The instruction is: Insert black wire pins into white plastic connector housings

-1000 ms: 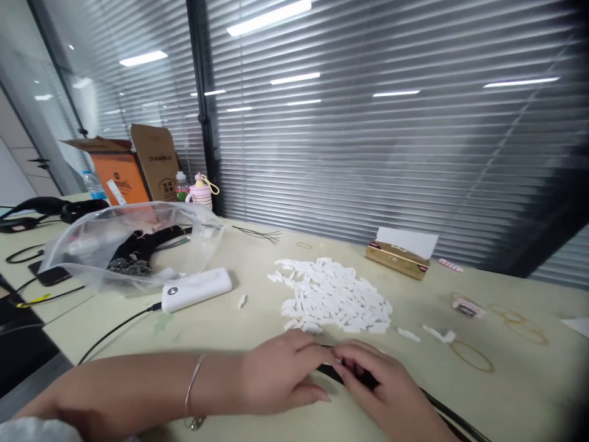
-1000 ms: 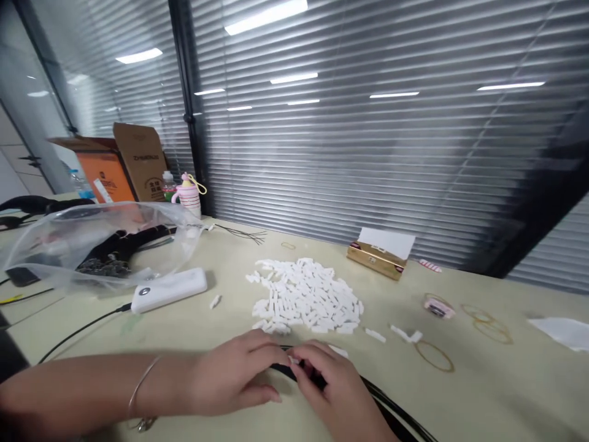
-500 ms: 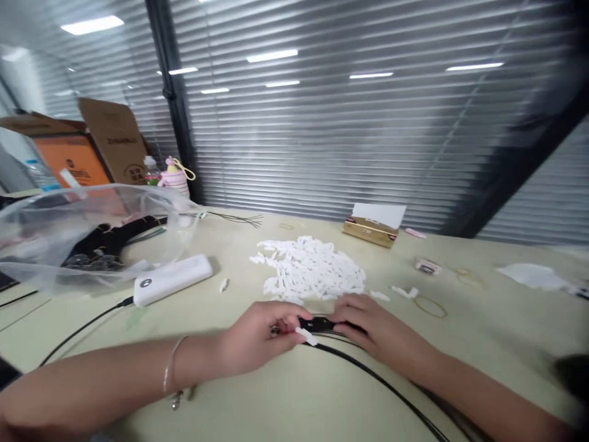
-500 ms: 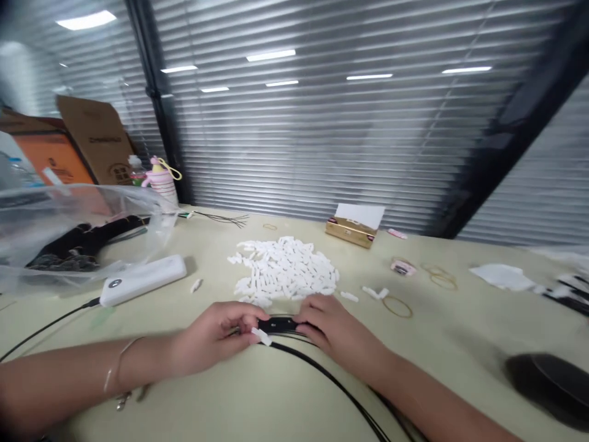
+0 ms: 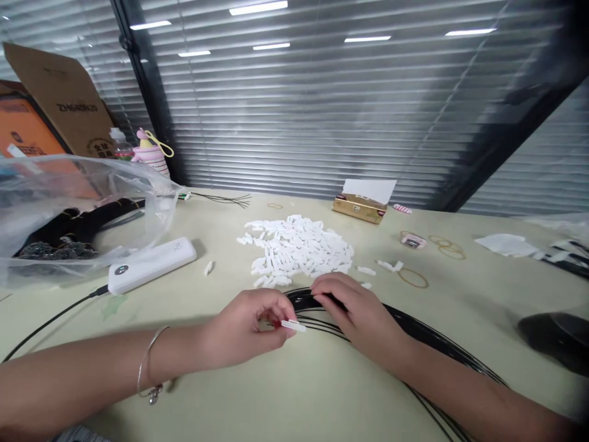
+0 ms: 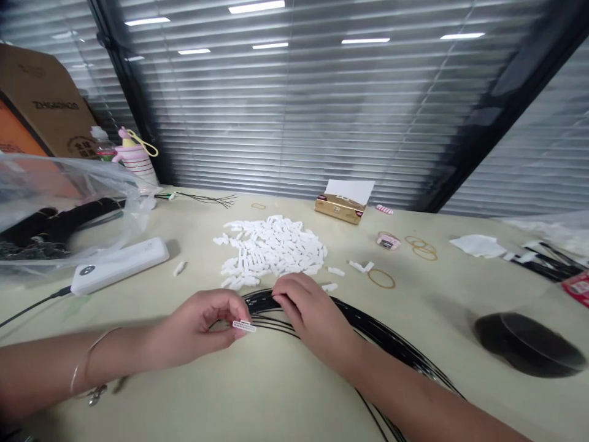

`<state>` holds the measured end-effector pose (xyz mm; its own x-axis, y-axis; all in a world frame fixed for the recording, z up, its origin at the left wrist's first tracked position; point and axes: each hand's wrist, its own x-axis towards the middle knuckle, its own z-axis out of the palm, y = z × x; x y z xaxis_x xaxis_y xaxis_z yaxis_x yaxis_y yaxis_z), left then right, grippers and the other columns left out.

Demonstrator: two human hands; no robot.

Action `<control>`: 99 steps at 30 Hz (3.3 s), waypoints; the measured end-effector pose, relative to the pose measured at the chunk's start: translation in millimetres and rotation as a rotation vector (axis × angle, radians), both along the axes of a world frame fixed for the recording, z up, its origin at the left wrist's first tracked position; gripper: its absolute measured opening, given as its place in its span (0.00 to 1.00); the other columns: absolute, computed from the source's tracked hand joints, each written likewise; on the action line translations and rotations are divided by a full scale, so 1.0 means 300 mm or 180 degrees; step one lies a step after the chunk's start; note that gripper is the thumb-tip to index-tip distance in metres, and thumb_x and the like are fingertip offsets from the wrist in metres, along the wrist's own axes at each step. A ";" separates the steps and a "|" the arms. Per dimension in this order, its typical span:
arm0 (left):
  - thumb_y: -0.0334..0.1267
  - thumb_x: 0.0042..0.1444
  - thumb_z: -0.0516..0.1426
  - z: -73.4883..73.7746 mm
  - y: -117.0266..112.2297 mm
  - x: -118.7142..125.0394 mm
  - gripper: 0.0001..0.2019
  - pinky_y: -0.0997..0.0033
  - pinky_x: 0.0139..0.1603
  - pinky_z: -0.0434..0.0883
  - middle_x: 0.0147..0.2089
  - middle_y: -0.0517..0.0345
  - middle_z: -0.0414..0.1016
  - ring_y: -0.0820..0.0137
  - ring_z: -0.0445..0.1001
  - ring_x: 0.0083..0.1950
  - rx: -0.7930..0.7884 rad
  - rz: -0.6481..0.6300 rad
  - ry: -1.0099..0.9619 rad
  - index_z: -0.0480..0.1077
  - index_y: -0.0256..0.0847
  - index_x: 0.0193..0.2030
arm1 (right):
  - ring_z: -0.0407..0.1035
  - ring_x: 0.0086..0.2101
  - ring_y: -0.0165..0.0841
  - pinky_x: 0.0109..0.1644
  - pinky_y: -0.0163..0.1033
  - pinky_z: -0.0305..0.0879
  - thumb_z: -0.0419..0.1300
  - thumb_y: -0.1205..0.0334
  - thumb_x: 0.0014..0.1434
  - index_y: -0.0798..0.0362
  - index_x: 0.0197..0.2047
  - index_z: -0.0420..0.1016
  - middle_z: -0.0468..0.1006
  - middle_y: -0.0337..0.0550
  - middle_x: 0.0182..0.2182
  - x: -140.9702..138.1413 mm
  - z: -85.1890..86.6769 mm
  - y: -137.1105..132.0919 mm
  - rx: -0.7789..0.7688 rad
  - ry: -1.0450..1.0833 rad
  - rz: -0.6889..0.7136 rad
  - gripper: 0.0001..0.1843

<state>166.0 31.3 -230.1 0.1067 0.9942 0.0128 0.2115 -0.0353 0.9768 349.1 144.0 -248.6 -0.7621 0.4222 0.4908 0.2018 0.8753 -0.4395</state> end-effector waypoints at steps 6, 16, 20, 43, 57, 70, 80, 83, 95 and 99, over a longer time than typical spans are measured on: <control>0.32 0.45 0.59 -0.006 -0.003 -0.001 0.09 0.76 0.30 0.69 0.39 0.55 0.69 0.71 0.75 0.37 -0.0379 0.0000 -0.0475 0.60 0.37 0.29 | 0.60 0.22 0.24 0.24 0.28 0.57 0.50 0.71 0.57 0.53 0.29 0.66 0.68 0.35 0.21 0.024 0.050 -0.070 -0.0283 0.0033 -0.0095 0.08; 0.29 0.44 0.59 -0.002 0.019 -0.015 0.08 0.81 0.28 0.62 0.26 0.64 0.68 0.81 0.66 0.28 -0.0646 -0.0055 -0.0489 0.63 0.35 0.31 | 0.59 0.21 0.22 0.22 0.27 0.54 0.52 0.70 0.56 0.54 0.28 0.72 0.68 0.35 0.20 0.011 0.025 -0.085 -0.0755 0.0020 0.0205 0.09; 0.33 0.47 0.59 0.005 0.023 -0.012 0.07 0.79 0.28 0.63 0.27 0.61 0.69 0.79 0.67 0.28 -0.0752 -0.0123 -0.0471 0.64 0.35 0.32 | 0.59 0.21 0.22 0.23 0.27 0.54 0.53 0.69 0.57 0.54 0.29 0.73 0.67 0.35 0.20 0.017 0.025 -0.086 -0.0932 -0.0090 0.0281 0.10; 0.29 0.47 0.60 0.000 0.034 -0.021 0.04 0.79 0.30 0.69 0.29 0.60 0.72 0.79 0.69 0.29 -0.0685 -0.0256 -0.0436 0.68 0.33 0.31 | 0.57 0.19 0.21 0.20 0.28 0.52 0.56 0.73 0.52 0.54 0.27 0.75 0.65 0.35 0.19 0.009 0.034 -0.094 -0.0770 0.0170 0.0145 0.09; 0.26 0.47 0.60 0.007 0.038 -0.023 0.06 0.80 0.30 0.72 0.25 0.62 0.75 0.78 0.74 0.28 -0.0866 -0.0379 -0.0624 0.66 0.35 0.29 | 0.55 0.19 0.23 0.21 0.30 0.51 0.54 0.72 0.55 0.55 0.27 0.73 0.61 0.35 0.18 0.011 0.036 -0.114 0.0056 0.0130 0.0216 0.09; 0.27 0.45 0.61 0.002 0.037 -0.011 0.07 0.81 0.29 0.70 0.24 0.62 0.74 0.78 0.74 0.27 -0.0989 -0.0330 -0.0685 0.65 0.35 0.28 | 0.57 0.21 0.22 0.22 0.28 0.53 0.54 0.74 0.54 0.54 0.26 0.73 0.64 0.34 0.18 -0.003 0.034 -0.115 -0.0241 0.0202 0.0463 0.10; 0.28 0.53 0.55 0.037 -0.018 -0.007 0.02 0.82 0.29 0.66 0.29 0.57 0.74 0.78 0.71 0.29 0.0653 -0.1010 0.1454 0.69 0.35 0.30 | 0.66 0.34 0.27 0.36 0.32 0.63 0.57 0.62 0.58 0.52 0.36 0.72 0.73 0.40 0.33 0.006 0.049 -0.012 -0.0552 -0.0356 0.0213 0.04; 0.27 0.56 0.51 0.057 -0.050 0.002 0.06 0.80 0.34 0.68 0.33 0.52 0.75 0.74 0.73 0.34 0.0996 -0.1427 0.1992 0.69 0.35 0.33 | 0.65 0.36 0.28 0.37 0.33 0.63 0.56 0.65 0.59 0.53 0.32 0.70 0.71 0.40 0.33 0.002 0.023 0.005 -0.0227 -0.0655 0.0256 0.04; 0.28 0.49 0.59 0.011 0.003 0.003 0.04 0.80 0.30 0.71 0.27 0.62 0.72 0.78 0.71 0.29 -0.0983 -0.0307 -0.0698 0.67 0.35 0.31 | 0.66 0.28 0.25 0.29 0.31 0.61 0.50 0.68 0.61 0.50 0.40 0.69 0.72 0.38 0.30 0.048 0.072 -0.073 -0.0307 -0.0297 0.0031 0.08; 0.26 0.48 0.60 0.008 0.021 -0.005 0.04 0.80 0.30 0.72 0.25 0.63 0.73 0.79 0.73 0.29 -0.1096 -0.0291 -0.0951 0.68 0.34 0.31 | 0.63 0.25 0.22 0.24 0.27 0.57 0.53 0.68 0.59 0.49 0.35 0.73 0.69 0.37 0.26 0.046 0.078 -0.097 -0.0489 -0.0235 0.0330 0.09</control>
